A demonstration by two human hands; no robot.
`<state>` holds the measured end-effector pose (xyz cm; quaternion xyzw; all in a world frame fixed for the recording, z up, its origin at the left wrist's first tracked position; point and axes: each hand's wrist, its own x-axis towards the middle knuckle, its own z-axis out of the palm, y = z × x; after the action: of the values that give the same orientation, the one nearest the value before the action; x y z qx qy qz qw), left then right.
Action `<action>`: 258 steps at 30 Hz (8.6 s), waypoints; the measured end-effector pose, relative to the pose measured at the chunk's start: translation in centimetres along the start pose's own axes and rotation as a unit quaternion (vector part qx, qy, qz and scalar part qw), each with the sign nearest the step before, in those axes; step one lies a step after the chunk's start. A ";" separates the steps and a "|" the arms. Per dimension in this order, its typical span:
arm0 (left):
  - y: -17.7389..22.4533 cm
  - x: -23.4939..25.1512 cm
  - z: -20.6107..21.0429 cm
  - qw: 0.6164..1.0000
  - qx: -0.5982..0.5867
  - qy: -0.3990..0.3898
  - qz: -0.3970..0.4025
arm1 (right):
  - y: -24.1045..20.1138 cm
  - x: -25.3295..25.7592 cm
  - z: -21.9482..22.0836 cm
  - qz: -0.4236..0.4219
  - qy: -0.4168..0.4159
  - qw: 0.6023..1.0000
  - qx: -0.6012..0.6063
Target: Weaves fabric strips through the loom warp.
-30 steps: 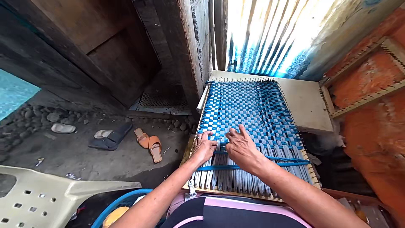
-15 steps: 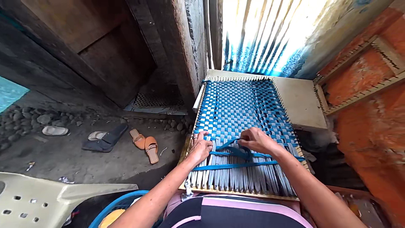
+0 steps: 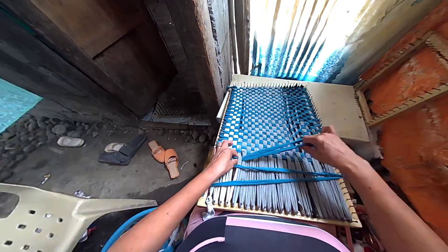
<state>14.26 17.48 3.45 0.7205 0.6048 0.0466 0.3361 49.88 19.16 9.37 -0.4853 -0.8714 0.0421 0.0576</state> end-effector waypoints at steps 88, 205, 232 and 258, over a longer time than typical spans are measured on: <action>3.4 5.5 -1.1 0.891 -0.453 0.009 0.013 | -14.4 9.2 8.3 0.095 -0.277 0.952 0.086; 4.8 6.3 1.9 0.962 -0.184 -0.037 0.200 | 1.6 -4.5 -1.2 0.189 0.217 0.579 0.763; 3.7 6.9 1.4 0.904 -0.378 -0.135 0.147 | 4.1 5.1 -3.1 0.268 0.152 0.630 0.713; 2.9 5.9 2.1 0.895 -0.434 -0.038 0.098 | -12.2 6.8 7.2 0.116 -0.259 0.953 0.108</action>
<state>19.27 21.83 1.40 0.5598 0.4379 0.3096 0.6316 35.07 18.45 4.19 -0.5463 -0.7844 0.2668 -0.1228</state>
